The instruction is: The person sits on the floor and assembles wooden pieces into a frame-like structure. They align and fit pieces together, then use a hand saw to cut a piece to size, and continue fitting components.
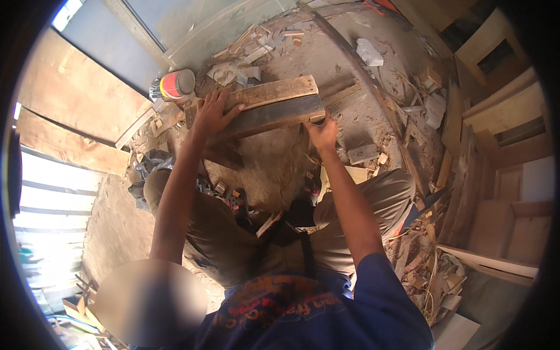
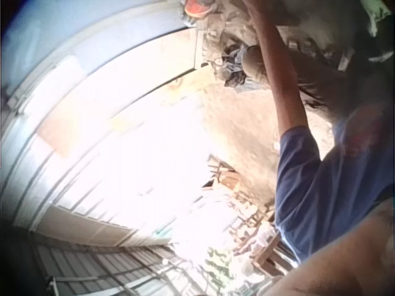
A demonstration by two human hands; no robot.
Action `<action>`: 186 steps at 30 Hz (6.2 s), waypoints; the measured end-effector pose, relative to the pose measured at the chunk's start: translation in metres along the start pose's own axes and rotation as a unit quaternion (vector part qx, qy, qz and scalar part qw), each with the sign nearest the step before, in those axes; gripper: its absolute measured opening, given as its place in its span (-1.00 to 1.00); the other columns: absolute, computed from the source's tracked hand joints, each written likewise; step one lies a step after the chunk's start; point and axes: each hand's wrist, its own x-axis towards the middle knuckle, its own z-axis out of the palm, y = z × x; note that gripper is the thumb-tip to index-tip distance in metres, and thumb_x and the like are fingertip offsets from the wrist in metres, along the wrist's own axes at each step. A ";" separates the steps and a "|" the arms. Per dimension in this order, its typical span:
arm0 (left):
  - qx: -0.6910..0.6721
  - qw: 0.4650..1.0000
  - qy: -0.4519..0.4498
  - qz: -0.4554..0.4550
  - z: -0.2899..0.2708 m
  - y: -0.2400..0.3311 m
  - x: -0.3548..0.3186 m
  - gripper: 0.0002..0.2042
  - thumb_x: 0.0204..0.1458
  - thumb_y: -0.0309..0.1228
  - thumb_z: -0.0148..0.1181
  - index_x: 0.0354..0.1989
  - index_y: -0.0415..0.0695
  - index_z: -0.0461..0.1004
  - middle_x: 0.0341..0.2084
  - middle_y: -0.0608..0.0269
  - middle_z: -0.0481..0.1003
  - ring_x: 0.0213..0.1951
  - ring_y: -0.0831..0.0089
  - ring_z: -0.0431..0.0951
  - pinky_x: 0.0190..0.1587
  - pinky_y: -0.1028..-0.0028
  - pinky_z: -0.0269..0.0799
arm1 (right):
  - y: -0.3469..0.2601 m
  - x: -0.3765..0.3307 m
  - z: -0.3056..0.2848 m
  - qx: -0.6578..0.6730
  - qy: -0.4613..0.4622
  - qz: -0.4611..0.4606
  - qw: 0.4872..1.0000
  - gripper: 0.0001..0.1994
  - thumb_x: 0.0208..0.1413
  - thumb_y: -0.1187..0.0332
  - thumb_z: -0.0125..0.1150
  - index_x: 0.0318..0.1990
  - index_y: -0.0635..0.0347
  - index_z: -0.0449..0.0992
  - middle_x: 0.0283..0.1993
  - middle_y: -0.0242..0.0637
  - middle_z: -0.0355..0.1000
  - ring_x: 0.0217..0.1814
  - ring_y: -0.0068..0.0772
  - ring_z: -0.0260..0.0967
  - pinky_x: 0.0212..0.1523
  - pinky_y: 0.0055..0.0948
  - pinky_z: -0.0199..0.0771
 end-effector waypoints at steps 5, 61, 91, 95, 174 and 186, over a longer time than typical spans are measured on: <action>0.005 0.999 -0.033 -0.022 -0.005 -0.004 0.005 -0.18 0.13 0.30 0.01 0.41 -0.04 0.19 0.31 -0.11 0.28 0.37 -0.10 0.20 0.38 -0.18 -0.11 | -0.031 -0.004 0.008 0.025 0.001 0.000 1.000 -0.44 -0.10 0.29 0.56 0.03 0.46 0.51 -0.12 -0.01 0.63 -0.07 -0.32 0.61 -0.04 -0.35 0.55; 0.013 0.996 0.078 0.037 0.011 0.023 -0.010 -0.09 0.01 0.27 0.23 0.36 -0.20 0.19 0.36 -0.14 0.15 0.41 -0.10 0.06 0.40 -0.19 -0.18 | 0.031 0.002 -0.103 -0.246 -0.199 0.279 0.907 -0.18 0.10 -0.27 0.22 0.20 0.39 0.45 0.10 0.15 0.52 0.19 0.01 0.48 0.22 -0.17 0.42; 0.055 0.995 -0.075 -0.019 -0.010 0.044 0.001 0.09 -0.05 0.34 0.15 0.53 -0.13 -0.08 0.50 -0.15 -0.11 0.52 -0.08 -0.19 0.45 -0.18 -0.48 | 0.203 0.121 0.080 -0.490 -0.294 -0.131 0.810 -0.44 0.03 0.26 0.30 0.23 0.08 0.37 0.29 -0.01 0.29 0.45 0.06 0.13 0.46 0.23 -0.06; 0.053 0.995 -0.076 -0.024 -0.009 0.047 0.001 0.10 -0.08 0.34 0.18 0.52 -0.14 -0.07 0.50 -0.14 -0.09 0.52 -0.07 -0.17 0.45 -0.17 -0.46 | 0.227 0.126 0.096 -0.518 -0.247 -0.127 0.809 -0.60 0.11 0.21 0.23 0.08 0.15 0.52 0.26 -0.01 0.32 0.45 0.02 0.13 0.44 0.35 -0.09; -0.002 0.993 0.097 -0.069 0.025 0.046 0.001 -0.23 0.01 0.18 0.30 0.37 0.09 0.31 0.38 0.08 0.22 0.46 -0.03 0.02 0.34 -0.43 -0.38 | -0.062 -0.068 -0.134 0.544 -0.156 0.402 0.720 -0.32 0.26 -0.27 -0.09 0.26 0.10 0.36 -0.09 -0.17 0.52 -0.31 -0.33 0.41 -0.36 -0.36 0.44; 0.010 0.994 -0.060 -0.096 0.001 0.062 -0.006 0.30 -0.33 0.54 0.23 0.54 -0.01 -0.13 0.54 -0.02 -0.27 0.54 -0.03 -0.41 0.36 -0.40 -0.58 | -0.101 -0.026 -0.098 0.331 -0.100 0.222 0.912 -0.28 0.09 0.42 0.33 0.35 0.22 0.05 -0.14 -0.14 0.40 -0.32 -0.29 0.50 -0.34 -0.31 0.55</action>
